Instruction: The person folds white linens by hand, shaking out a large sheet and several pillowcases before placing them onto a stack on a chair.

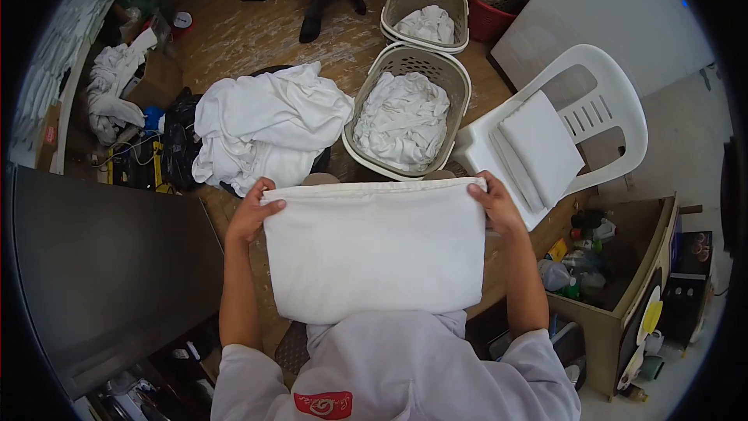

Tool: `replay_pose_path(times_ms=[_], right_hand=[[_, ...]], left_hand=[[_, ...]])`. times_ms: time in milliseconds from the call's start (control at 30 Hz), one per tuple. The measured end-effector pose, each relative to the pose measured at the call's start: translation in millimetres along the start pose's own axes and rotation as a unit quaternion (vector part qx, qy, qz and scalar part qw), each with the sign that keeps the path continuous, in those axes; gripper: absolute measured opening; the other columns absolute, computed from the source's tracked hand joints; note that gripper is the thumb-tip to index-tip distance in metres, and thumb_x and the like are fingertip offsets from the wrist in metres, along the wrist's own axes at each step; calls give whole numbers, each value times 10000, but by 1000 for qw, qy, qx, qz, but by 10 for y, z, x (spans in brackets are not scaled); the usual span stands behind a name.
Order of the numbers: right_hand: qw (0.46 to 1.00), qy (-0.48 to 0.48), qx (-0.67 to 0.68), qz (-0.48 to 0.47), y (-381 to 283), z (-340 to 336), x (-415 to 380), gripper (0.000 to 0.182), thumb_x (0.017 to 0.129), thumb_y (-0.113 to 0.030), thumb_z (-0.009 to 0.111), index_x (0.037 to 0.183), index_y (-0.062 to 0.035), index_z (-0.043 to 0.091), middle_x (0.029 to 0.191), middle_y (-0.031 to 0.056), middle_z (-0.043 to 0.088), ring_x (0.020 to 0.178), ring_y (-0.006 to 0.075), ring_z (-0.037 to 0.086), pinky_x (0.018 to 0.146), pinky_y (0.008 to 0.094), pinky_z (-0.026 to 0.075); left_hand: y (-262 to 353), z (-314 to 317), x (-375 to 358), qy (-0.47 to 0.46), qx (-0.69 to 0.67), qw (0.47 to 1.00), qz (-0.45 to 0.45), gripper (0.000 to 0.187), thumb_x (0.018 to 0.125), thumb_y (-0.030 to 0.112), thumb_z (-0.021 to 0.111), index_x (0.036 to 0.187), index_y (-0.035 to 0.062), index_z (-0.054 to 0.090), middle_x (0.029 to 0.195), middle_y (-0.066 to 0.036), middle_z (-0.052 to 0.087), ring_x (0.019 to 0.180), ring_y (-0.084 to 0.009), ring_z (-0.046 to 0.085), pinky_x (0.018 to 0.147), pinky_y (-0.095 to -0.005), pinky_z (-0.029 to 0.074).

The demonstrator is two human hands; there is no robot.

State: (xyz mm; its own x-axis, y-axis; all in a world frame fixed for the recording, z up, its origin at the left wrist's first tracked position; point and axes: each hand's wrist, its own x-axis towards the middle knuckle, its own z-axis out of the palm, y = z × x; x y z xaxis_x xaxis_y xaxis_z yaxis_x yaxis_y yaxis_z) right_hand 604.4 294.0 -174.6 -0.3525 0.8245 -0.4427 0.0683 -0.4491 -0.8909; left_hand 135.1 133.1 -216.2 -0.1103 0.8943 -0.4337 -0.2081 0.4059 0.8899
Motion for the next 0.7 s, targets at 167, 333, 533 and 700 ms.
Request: replay_pose_path(times_ms=[167,333,533,700], right_hand=[[994,62,-65,-62,32,-192,119,341,806,-126,740,1046,-40,514,896,10,544,820,97,510,751,236,441],[981,134,-129,-57,617,-202,374,377,792,-83,729,1098,-33,516,958,34,533,877,124,501,800,253,428],[950,190,-205,-141,628,-128,391,276,831,-81,683,1028,-23,498,966,81,528,843,186,512,760,299,452],[720,15,-622,-308,447,-365,133,292,764,3,574,1051,-46,561,1130,145,548,985,352,525,876,444,431]], left_hand=[[346,241,72,21,5,1000,1,569,756,79,741,1248,152,466,1024,-76,482,975,-163,502,835,-296,448],[289,879,281,208,565,768,217,458,716,-26,581,1167,51,567,1080,-217,552,971,-368,528,819,-436,455],[-183,3211,-521,-307,554,682,366,327,842,283,584,1078,58,610,1036,-156,585,932,-295,592,770,-435,486],[-717,3939,-589,-338,702,525,342,326,838,300,570,1099,113,625,1047,-123,595,827,-219,624,670,-330,477]])
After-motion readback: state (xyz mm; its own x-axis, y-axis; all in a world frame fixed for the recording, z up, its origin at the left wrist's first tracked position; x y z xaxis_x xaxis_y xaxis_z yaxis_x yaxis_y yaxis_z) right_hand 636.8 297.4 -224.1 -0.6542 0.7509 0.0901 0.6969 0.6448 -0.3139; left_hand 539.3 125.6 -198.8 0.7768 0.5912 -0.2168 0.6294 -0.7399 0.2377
